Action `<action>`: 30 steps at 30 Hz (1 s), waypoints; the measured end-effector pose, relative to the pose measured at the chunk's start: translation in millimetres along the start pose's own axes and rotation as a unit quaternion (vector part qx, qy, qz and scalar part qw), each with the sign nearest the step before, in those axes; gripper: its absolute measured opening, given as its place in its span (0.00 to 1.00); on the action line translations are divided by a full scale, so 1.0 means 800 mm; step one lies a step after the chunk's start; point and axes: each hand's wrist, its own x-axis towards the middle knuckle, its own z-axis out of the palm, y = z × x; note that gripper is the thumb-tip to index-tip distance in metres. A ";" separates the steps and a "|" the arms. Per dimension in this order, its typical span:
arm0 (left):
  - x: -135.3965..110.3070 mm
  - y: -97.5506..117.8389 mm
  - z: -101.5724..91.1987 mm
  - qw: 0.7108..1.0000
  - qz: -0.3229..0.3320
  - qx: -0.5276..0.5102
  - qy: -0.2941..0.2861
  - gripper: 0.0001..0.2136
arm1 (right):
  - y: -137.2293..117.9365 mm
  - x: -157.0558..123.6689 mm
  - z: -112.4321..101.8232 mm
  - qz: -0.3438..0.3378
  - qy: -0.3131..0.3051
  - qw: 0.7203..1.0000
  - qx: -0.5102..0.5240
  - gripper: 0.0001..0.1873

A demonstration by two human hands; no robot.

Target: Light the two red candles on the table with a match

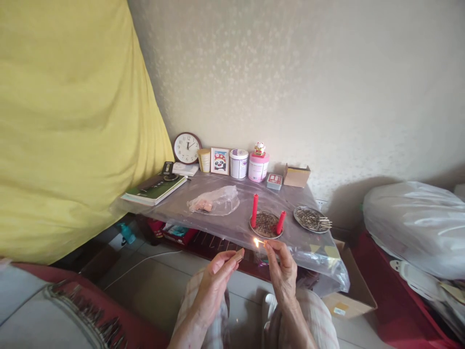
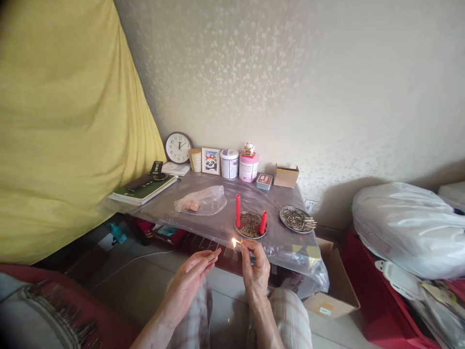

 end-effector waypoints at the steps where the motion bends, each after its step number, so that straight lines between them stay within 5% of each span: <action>1: 0.000 0.000 -0.001 1.000 -0.001 -0.001 0.000 0.24 | -0.001 0.001 0.000 0.006 0.001 1.000 0.006 0.08; 16: 0.030 -0.045 -0.072 1.000 -0.022 -0.012 -0.010 0.21 | -0.008 0.009 0.002 0.208 0.039 0.964 0.159 0.19; 30: 0.053 -0.058 -0.115 0.998 0.007 0.061 0.023 0.24 | -0.011 0.028 0.000 0.254 0.078 0.945 0.189 0.20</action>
